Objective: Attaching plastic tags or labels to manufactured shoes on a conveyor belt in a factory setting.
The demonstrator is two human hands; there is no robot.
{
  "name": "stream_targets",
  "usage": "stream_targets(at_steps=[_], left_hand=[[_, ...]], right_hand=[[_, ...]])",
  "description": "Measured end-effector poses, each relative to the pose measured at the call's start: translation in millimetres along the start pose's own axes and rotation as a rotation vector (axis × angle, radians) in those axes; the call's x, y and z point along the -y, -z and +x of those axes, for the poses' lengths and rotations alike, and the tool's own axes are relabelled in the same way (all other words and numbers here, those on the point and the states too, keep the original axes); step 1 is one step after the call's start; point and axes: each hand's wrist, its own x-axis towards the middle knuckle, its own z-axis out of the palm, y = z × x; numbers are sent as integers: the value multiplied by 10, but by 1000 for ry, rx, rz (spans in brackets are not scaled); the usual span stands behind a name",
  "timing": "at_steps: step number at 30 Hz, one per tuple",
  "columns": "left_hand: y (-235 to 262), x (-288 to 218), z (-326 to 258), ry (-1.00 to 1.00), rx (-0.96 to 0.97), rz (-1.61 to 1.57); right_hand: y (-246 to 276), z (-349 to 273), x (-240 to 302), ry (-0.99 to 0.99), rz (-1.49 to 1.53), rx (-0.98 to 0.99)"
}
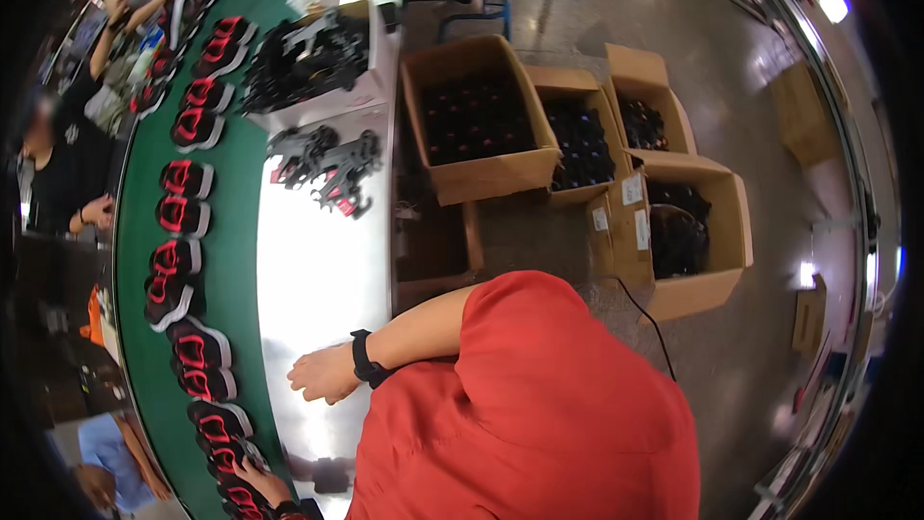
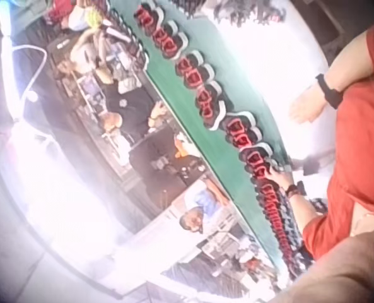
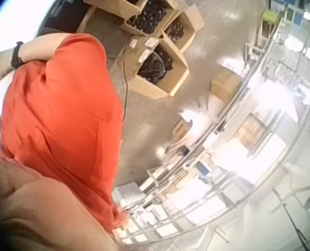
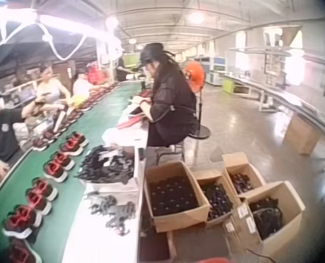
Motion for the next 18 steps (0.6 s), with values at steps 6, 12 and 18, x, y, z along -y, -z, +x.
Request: stream_targets(at_steps=[6, 12, 18], left_hand=[[-758, 534, 80, -147, -62, -46], [-136, -163, -132, -115, -31, 129], [248, -367, 75, 46, -53, 469]], right_hand=[[968, -1244, -200, -304, -117, -349], [1581, -3550, -214, -1393, -110, -1124], [482, -6448, 600, -2459, -620, -1536]])
